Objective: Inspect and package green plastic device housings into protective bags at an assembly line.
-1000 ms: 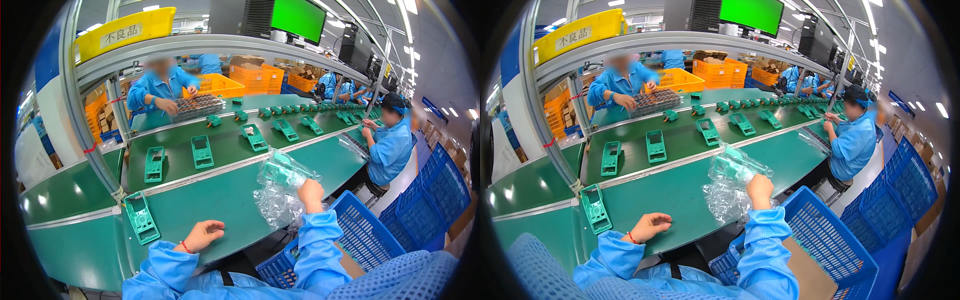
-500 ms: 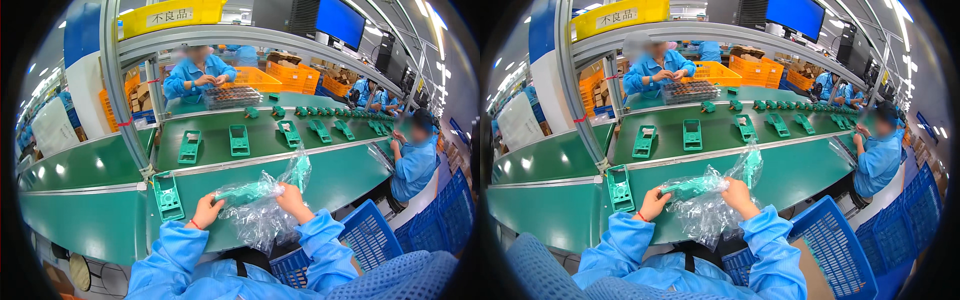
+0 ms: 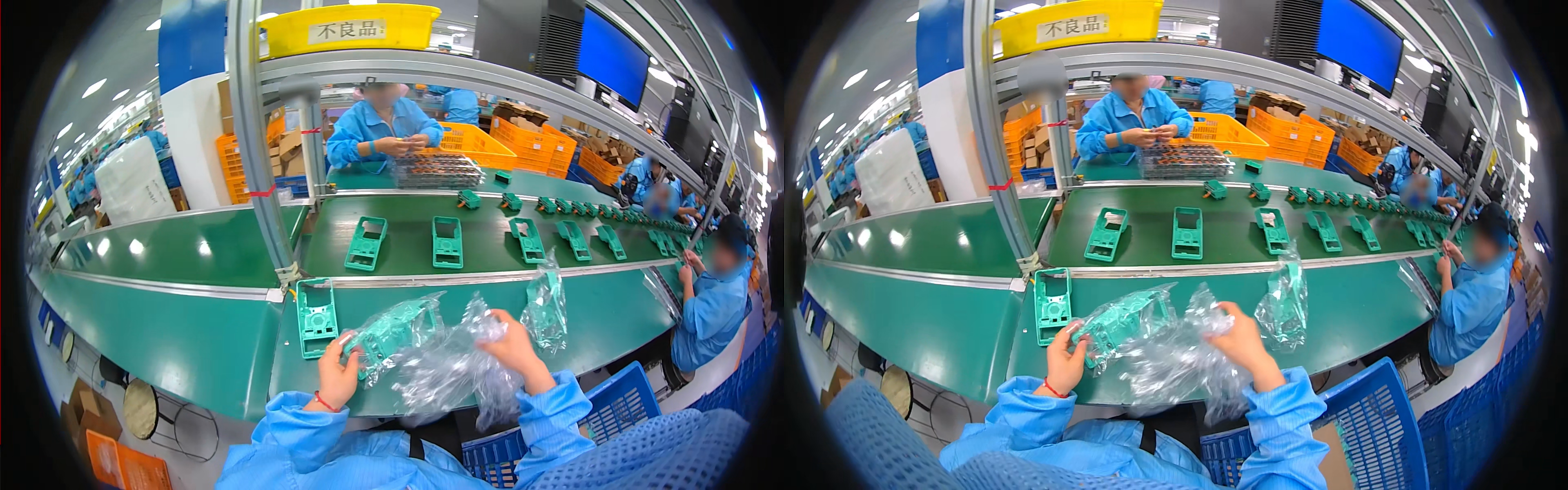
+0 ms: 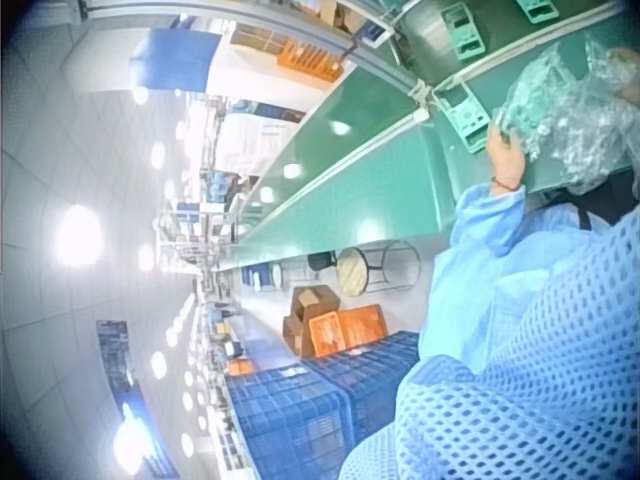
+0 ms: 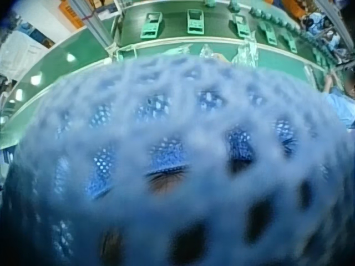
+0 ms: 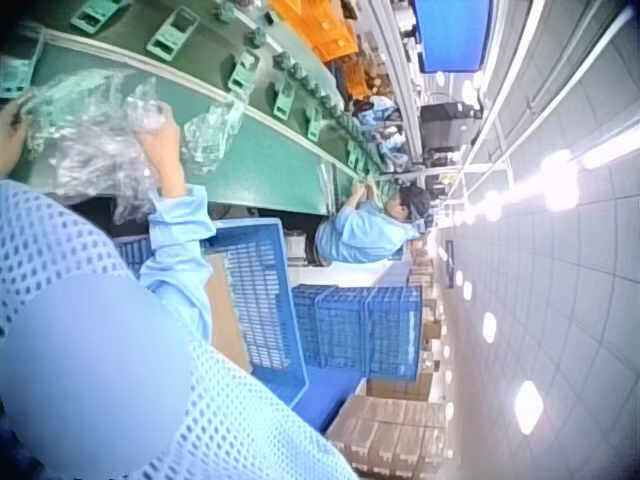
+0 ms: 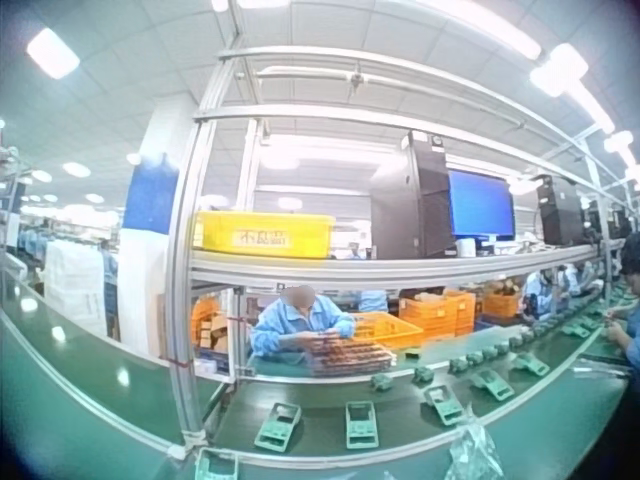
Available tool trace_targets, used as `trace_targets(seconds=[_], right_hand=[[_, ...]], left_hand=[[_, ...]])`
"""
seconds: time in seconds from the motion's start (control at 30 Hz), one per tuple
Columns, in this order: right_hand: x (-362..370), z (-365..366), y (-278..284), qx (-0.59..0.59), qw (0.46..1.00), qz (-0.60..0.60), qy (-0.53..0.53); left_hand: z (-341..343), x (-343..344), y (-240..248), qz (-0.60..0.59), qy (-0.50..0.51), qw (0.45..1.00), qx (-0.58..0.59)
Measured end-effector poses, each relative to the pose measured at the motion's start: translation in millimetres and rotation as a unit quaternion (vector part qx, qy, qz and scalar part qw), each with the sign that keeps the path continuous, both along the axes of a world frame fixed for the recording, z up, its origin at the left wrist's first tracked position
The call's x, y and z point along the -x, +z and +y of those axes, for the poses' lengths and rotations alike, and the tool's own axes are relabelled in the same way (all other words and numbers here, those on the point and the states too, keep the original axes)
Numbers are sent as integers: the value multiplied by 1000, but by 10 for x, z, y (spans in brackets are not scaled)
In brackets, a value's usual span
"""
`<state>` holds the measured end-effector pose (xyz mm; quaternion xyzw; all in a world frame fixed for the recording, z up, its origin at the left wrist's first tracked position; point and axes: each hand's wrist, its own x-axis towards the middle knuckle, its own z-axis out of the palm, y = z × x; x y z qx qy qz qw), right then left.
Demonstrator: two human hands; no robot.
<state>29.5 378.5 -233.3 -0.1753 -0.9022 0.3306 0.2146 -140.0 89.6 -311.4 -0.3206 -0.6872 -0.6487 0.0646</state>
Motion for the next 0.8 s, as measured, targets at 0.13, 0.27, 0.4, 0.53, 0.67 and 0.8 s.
trace_targets(seconds=[0.13,0.27,0.4,0.53,0.67,0.8], right_hand=[[239,-273,-56,-25,999,15,-29],[347,-108,-303,246,968,-12,57],[302,-258,-242,335,940,56,19],[286,-281,-198,383,921,44,46],[202,-231,-250,366,926,74,56],[148,-292,-176,299,949,93,38]], left_hand=[[68,-253,229,-137,-94,981,-96],[-6,-346,344,-152,-130,970,-137],[-92,-379,337,-167,-166,963,-131],[-115,-410,325,-165,-206,953,-146],[-181,-432,424,-130,-209,966,-84],[-206,-414,330,-165,-189,963,-95]])
